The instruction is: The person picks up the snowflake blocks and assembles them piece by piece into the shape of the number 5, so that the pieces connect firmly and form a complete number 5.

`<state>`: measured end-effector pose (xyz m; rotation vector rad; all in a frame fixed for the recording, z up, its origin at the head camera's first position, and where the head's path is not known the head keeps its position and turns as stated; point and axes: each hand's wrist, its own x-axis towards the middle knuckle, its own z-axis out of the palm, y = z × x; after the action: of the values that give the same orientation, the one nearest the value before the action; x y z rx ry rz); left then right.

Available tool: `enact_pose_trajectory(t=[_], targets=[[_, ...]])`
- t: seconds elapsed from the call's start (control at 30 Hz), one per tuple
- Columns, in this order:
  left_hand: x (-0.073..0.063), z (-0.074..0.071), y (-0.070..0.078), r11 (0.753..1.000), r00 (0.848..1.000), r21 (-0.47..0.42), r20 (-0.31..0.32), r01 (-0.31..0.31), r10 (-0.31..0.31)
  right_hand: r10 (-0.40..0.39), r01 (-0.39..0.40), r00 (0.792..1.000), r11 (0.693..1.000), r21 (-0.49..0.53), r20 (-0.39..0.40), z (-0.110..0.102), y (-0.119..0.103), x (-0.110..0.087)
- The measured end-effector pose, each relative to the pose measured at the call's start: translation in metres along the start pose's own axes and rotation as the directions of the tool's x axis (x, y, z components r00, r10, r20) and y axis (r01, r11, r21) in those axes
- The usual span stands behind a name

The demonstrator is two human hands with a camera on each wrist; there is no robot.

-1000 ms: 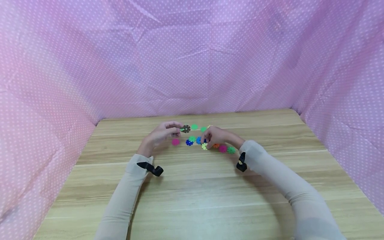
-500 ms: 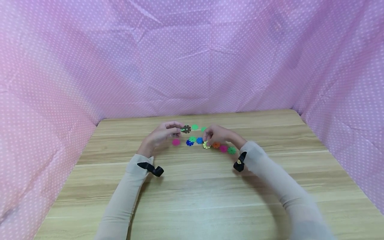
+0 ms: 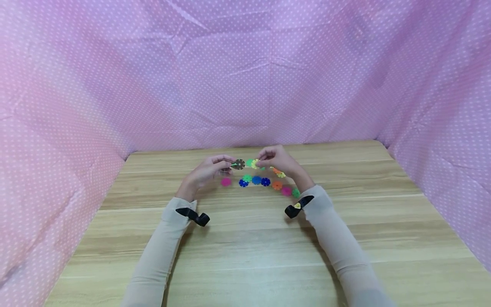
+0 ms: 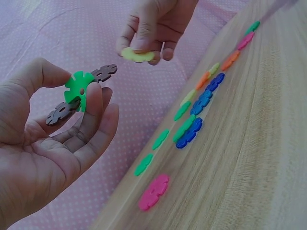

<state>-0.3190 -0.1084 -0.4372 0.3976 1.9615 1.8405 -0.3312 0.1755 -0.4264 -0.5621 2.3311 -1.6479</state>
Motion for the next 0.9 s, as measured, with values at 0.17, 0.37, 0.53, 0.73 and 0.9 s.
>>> enact_pose_trajectory(t=[0.17,0.37,0.53,0.73,0.9], targets=[[0.000,0.001,0.001,1.000,1.000,-0.015,0.001,0.004,-0.004,-0.042,0.044,0.997,0.999,0.028,-0.062,0.005,-0.003,0.001],[0.001,0.000,0.001,1.000,1.000,-0.026,-0.001,0.001,-0.001,-0.097,0.102,0.991,0.994,0.045,-0.092,0.011,-0.005,0.003],[0.002,0.000,0.000,0.999,1.000,-0.041,0.000,-0.009,0.009,-0.131,0.134,0.986,0.991,0.027,-0.103,0.016,-0.005,0.005],[0.002,0.000,-0.001,0.999,1.000,-0.050,-0.010,-0.012,0.012,-0.120,0.120,0.984,0.993,-0.009,-0.128,0.023,-0.007,0.007],[0.003,0.003,-0.001,0.999,1.000,-0.049,-0.029,-0.008,0.006,-0.119,0.119,0.983,0.993,-0.006,-0.140,0.026,-0.009,0.008]])
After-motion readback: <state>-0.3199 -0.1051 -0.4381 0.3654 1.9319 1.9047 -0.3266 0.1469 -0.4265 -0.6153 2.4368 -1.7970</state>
